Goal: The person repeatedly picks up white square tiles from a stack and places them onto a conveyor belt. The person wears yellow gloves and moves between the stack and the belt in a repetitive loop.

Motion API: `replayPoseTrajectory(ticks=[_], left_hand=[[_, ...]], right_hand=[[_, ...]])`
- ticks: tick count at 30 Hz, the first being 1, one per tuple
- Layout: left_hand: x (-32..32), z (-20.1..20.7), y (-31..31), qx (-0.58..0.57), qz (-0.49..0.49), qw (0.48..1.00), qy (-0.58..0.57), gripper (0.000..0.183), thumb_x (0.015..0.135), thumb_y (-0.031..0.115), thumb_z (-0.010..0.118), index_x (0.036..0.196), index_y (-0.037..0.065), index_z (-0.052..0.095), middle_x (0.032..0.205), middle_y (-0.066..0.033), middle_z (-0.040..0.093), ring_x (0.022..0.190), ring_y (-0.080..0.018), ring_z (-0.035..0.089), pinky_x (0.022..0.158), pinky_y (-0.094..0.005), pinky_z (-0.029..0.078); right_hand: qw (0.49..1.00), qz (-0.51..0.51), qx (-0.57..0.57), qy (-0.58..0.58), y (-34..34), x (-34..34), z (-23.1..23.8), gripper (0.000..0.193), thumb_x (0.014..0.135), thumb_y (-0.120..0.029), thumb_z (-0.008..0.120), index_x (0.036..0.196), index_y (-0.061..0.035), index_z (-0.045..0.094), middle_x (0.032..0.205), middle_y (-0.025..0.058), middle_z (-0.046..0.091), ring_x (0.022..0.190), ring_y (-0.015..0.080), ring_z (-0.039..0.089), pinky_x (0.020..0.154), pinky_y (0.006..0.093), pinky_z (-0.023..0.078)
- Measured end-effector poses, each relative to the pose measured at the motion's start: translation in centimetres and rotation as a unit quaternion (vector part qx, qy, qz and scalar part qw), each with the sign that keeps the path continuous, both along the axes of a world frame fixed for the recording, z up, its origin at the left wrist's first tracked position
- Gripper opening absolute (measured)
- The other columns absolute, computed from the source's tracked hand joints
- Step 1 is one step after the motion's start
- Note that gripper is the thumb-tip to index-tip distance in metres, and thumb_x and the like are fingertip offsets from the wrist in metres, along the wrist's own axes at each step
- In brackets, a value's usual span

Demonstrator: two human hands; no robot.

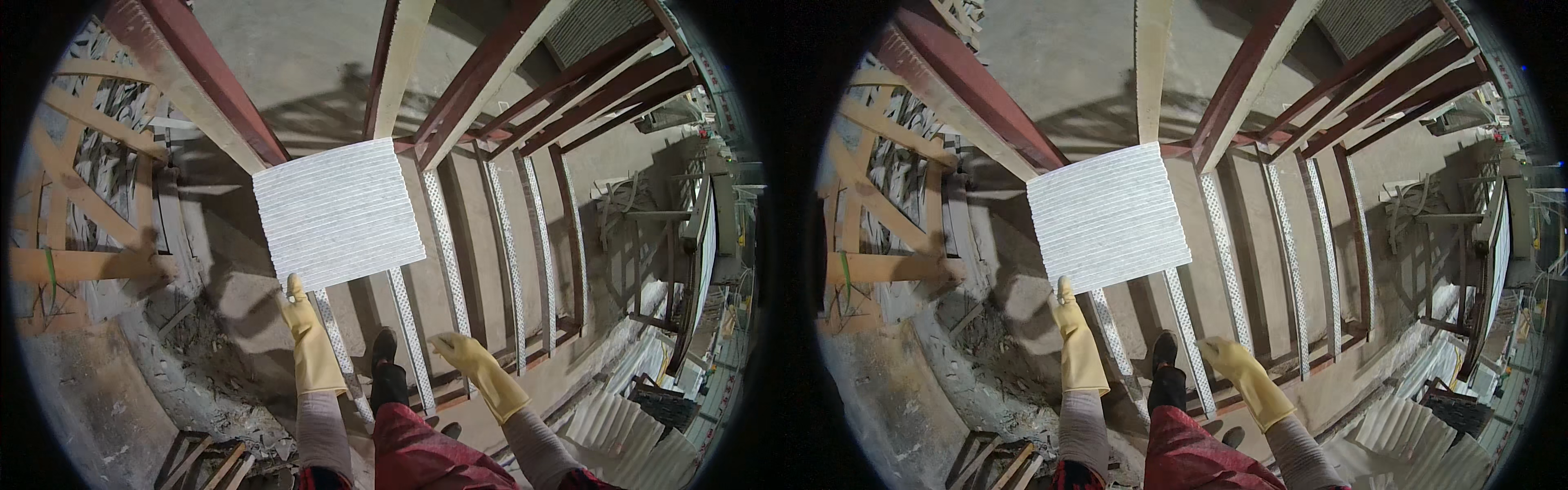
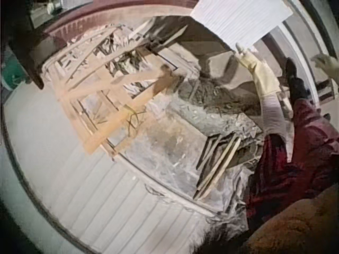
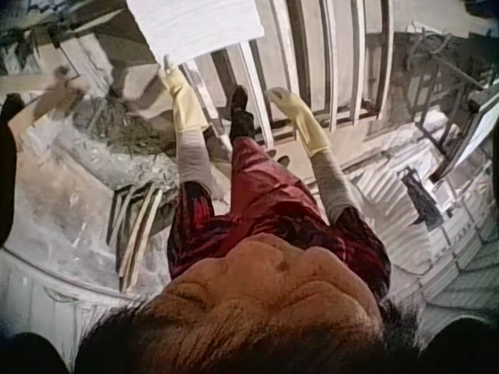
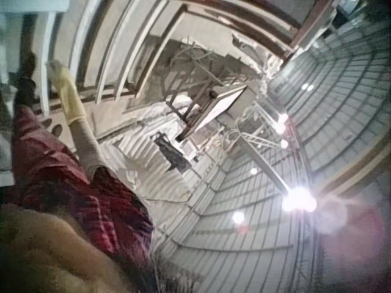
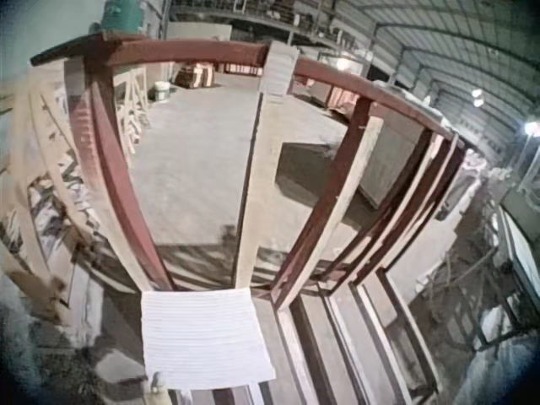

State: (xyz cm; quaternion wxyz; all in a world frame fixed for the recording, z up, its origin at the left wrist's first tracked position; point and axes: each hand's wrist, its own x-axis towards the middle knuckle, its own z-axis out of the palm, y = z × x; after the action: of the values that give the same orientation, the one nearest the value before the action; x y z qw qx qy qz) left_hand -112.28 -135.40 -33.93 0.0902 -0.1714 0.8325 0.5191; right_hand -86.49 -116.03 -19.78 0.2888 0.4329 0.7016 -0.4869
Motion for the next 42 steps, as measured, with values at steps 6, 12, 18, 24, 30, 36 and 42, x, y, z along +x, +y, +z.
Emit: replayPoseTrajectory(ticks=[6,12,18,24,30,36,42], left_hand=[[0.7,-1.2,-0.7,0.059,0.065,0.996,-0.023,0.048,0.088,0.041,0.064,0.107,-0.003,0.057,0.102,-0.0154,0.065,0.092,-0.0228,0.061,0.080,-0.0333,0.047],[3.9,0.8,-1.7,0.080,0.059,0.994,-0.034,0.036,0.090,0.033,0.064,0.105,0.001,0.057,0.095,-0.0055,0.059,0.091,-0.0158,0.055,0.083,-0.0291,0.043],[3.3,1.1,-4.6,0.193,-0.207,0.955,0.083,0.017,0.088,0.011,0.057,0.095,-0.003,0.064,0.099,-0.0102,0.062,0.100,-0.0230,0.059,0.093,-0.0345,0.045],[3.9,0.4,-3.4,0.206,-0.065,0.975,0.047,0.020,0.081,0.009,0.053,0.076,0.001,0.070,0.091,-0.0158,0.067,0.099,-0.0292,0.062,0.094,-0.0392,0.044],[8.2,6.0,-2.4,0.117,-0.071,0.989,-0.052,0.023,0.078,0.019,0.058,0.073,-0.002,0.065,0.083,-0.0119,0.066,0.064,-0.0213,0.061,0.055,-0.0316,0.049],[18.9,13.8,-0.8,0.179,-0.147,0.950,-0.207,0.012,0.069,0.005,0.059,0.060,0.000,0.064,0.064,-0.0043,0.062,0.067,-0.0159,0.058,0.065,-0.0297,0.044],[32.5,18.5,1.9,0.153,-0.336,0.887,-0.275,0.020,0.082,0.022,0.068,0.081,0.002,0.067,0.080,-0.0114,0.068,0.072,-0.0198,0.065,0.064,-0.0320,0.051]], right_hand=[[0.997,-0.065,-0.022,0.022,1.8,-3.5,-3.2,0.043,0.089,-0.041,0.055,0.118,-0.0101,0.063,0.104,0.0192,0.067,0.099,0.0290,0.065,0.085,0.0358,0.049],[0.978,-0.056,0.177,0.094,4.0,-5.5,-6.7,0.046,0.083,-0.025,0.068,0.125,-0.0113,0.057,0.110,0.0153,0.066,0.097,0.0262,0.065,0.085,0.0345,0.050],[0.938,0.049,0.152,0.309,5.7,-7.8,-11.2,0.049,0.076,-0.010,0.068,0.123,-0.0054,0.057,0.120,0.0169,0.061,0.109,0.0294,0.060,0.095,0.0351,0.046],[0.909,-0.206,-0.086,0.351,3.9,-7.6,-11.3,0.029,0.079,0.002,0.064,0.108,0.0010,0.064,0.114,0.0130,0.064,0.105,0.0230,0.061,0.092,0.0309,0.049],[0.924,-0.246,-0.009,0.294,2.3,1.7,-7.9,0.026,0.083,0.006,0.053,0.102,-0.0018,0.069,0.104,0.0121,0.068,0.096,0.0212,0.065,0.086,0.0291,0.052],[0.818,-0.473,-0.020,0.326,-4.9,19.3,-0.7,0.025,0.092,-0.018,0.052,0.099,0.0023,0.064,0.099,0.0174,0.069,0.090,0.0245,0.066,0.078,0.0347,0.052],[0.693,-0.668,0.079,0.258,-10.4,38.0,6.4,0.023,0.074,-0.018,0.068,0.076,0.0046,0.062,0.077,0.0180,0.068,0.058,0.0213,0.063,0.049,0.0300,0.050]])
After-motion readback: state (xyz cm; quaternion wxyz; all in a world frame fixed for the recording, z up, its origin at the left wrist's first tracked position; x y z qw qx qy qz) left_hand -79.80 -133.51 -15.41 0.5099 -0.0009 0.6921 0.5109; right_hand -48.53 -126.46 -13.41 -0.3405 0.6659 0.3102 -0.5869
